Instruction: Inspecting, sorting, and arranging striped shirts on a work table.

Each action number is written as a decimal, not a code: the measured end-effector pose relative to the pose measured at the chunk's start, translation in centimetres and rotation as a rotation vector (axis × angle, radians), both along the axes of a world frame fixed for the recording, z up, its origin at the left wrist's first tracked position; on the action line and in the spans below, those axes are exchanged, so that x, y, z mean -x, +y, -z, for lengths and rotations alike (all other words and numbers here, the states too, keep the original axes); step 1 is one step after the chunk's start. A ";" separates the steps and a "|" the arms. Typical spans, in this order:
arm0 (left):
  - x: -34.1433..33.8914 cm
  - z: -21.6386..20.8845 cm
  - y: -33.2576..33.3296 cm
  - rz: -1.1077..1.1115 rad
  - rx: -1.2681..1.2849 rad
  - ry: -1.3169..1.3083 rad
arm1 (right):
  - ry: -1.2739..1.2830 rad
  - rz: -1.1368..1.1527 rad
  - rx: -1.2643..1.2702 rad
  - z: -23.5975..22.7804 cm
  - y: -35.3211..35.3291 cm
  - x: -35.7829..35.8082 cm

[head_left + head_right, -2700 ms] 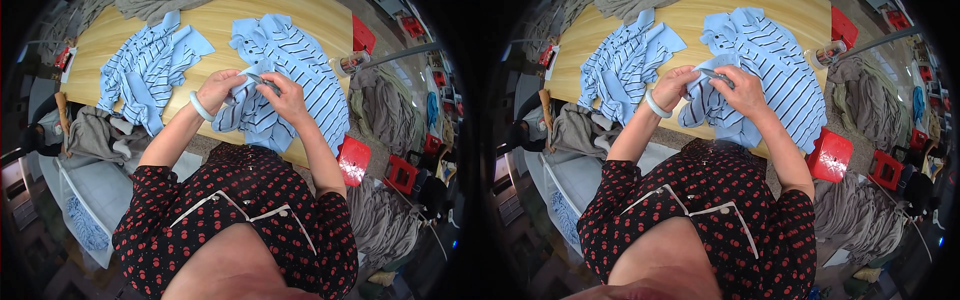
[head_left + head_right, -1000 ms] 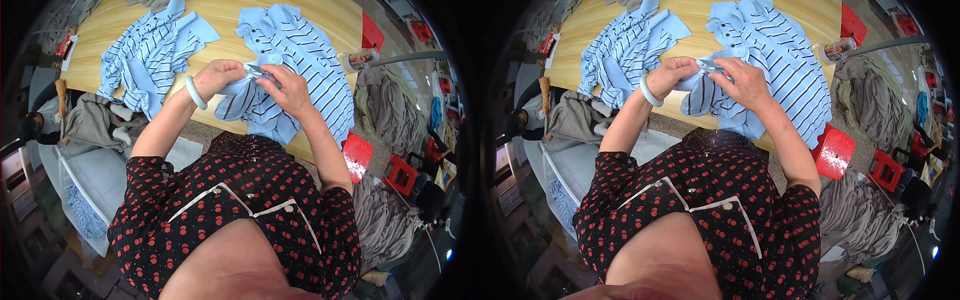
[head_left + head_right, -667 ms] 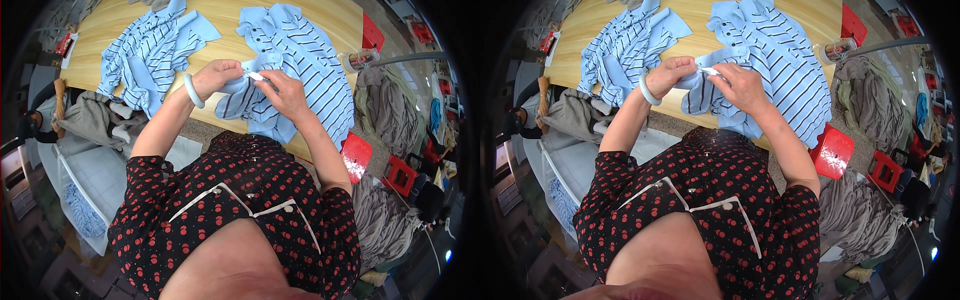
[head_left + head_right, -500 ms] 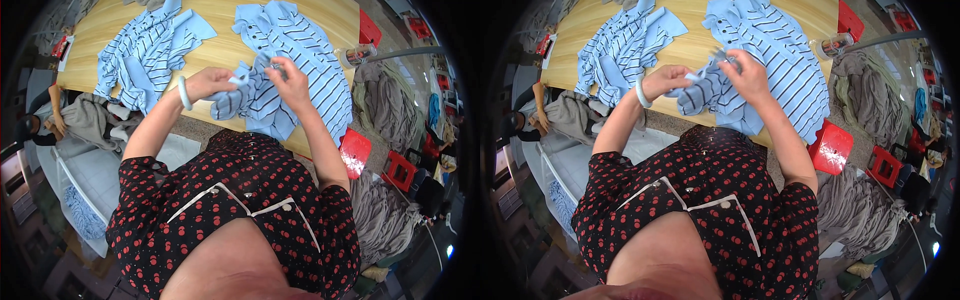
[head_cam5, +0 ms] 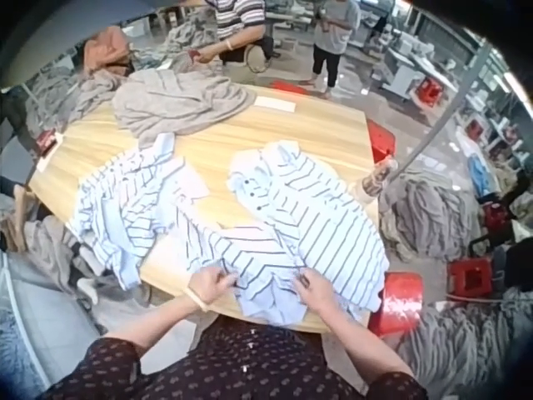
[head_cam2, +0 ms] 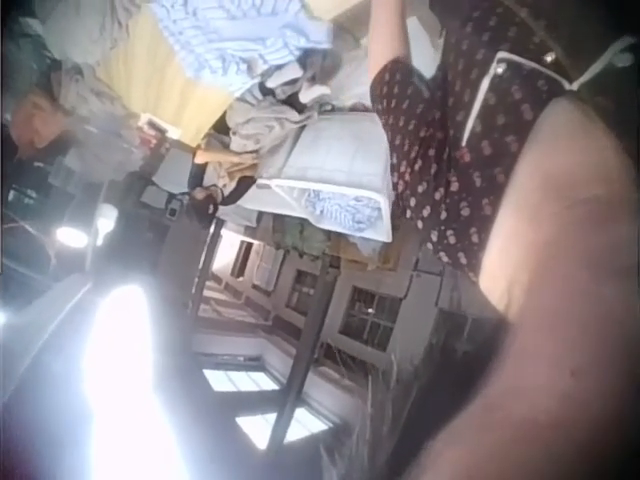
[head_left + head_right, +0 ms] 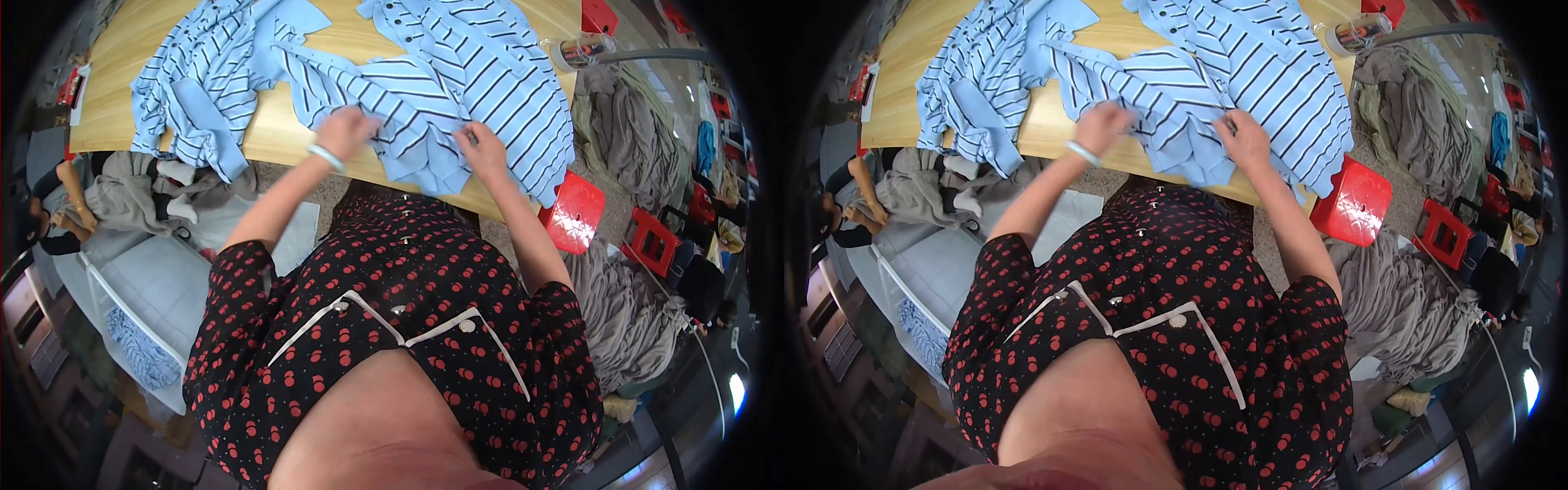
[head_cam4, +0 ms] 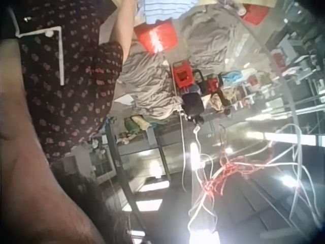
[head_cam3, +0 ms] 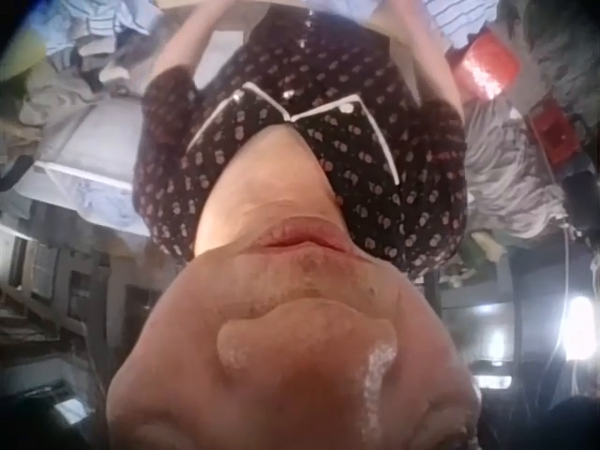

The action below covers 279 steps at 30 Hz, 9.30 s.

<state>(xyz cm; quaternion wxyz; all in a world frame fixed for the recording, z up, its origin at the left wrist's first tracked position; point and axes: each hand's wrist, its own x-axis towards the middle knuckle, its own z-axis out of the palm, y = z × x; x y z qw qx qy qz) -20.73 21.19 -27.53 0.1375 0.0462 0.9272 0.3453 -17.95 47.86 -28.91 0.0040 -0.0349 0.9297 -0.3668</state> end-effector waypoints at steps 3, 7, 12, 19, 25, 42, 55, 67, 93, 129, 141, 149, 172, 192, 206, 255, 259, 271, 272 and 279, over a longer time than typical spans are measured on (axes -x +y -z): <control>-3.0 5.2 4.2 0.280 0.307 -0.171 | -0.033 -0.102 -0.068 -1.1 -1.8 -0.6; -3.5 10.6 7.3 0.275 0.426 -0.218 | -0.027 -0.167 -0.200 5.1 0.0 -1.1; -4.6 6.5 1.6 0.172 0.168 -0.043 | -0.049 -0.129 0.068 2.6 1.1 0.2; -2.7 -9.1 -4.3 -0.671 -1.312 0.000 | -0.223 0.125 0.662 -2.7 4.3 6.1; 0.0 -13.5 -2.4 -0.474 -1.478 0.017 | 0.145 -0.005 0.404 -8.3 -0.5 8.1; -5.3 -16.0 0.5 -0.544 -1.537 0.064 | 0.408 -0.382 0.402 -9.2 -10.2 4.0; -2.5 -14.7 0.1 -0.584 -1.672 -0.042 | 0.302 -0.524 0.559 -13.2 -12.7 1.5; -2.9 -15.4 -1.9 -0.436 -1.707 -0.159 | 0.425 -0.422 0.339 -8.0 -10.1 3.9; -1.8 -15.5 -2.0 -0.656 -1.645 -0.084 | 0.249 -0.423 0.716 -13.8 -14.9 0.9; -6.8 -10.3 -2.3 -0.614 0.338 0.570 | 0.063 -0.545 0.215 -13.3 -10.3 2.1; -15.0 -5.5 6.3 -0.935 -1.420 -0.546 | -0.331 -0.785 0.592 -15.8 -12.2 -5.2; -14.3 -4.7 7.0 -0.921 -0.889 -0.334 | -0.436 -1.089 0.828 -21.9 -11.8 -8.4; 3.2 5.5 2.4 -0.504 0.479 0.247 | -0.493 -1.172 0.923 -24.4 -11.3 -4.8; 9.2 1.4 -1.3 -0.230 0.136 0.013 | -0.494 -1.076 0.880 -22.0 -11.4 -3.2; 12.4 -5.4 -0.1 -0.197 0.255 0.427 | -0.632 -1.262 0.840 -23.3 -13.3 -2.5; -26.0 -22.8 -5.9 -1.045 -0.376 0.790 | -0.313 -0.790 0.466 -9.8 -18.2 -2.6; -24.4 -22.8 -5.5 -0.794 -0.088 0.814 | -0.199 -0.979 0.756 -14.7 -20.1 -7.4; -28.2 -19.8 -9.5 -0.879 0.169 0.904 | -0.390 -0.998 0.501 -16.0 -24.4 -7.1; -29.0 -19.1 -9.3 -0.878 0.212 0.846 | -0.415 -1.014 0.586 -17.1 -24.7 -7.3; -32.1 -7.2 -8.8 -1.037 0.098 0.234 | -0.489 -1.204 0.612 -23.4 -27.0 -11.3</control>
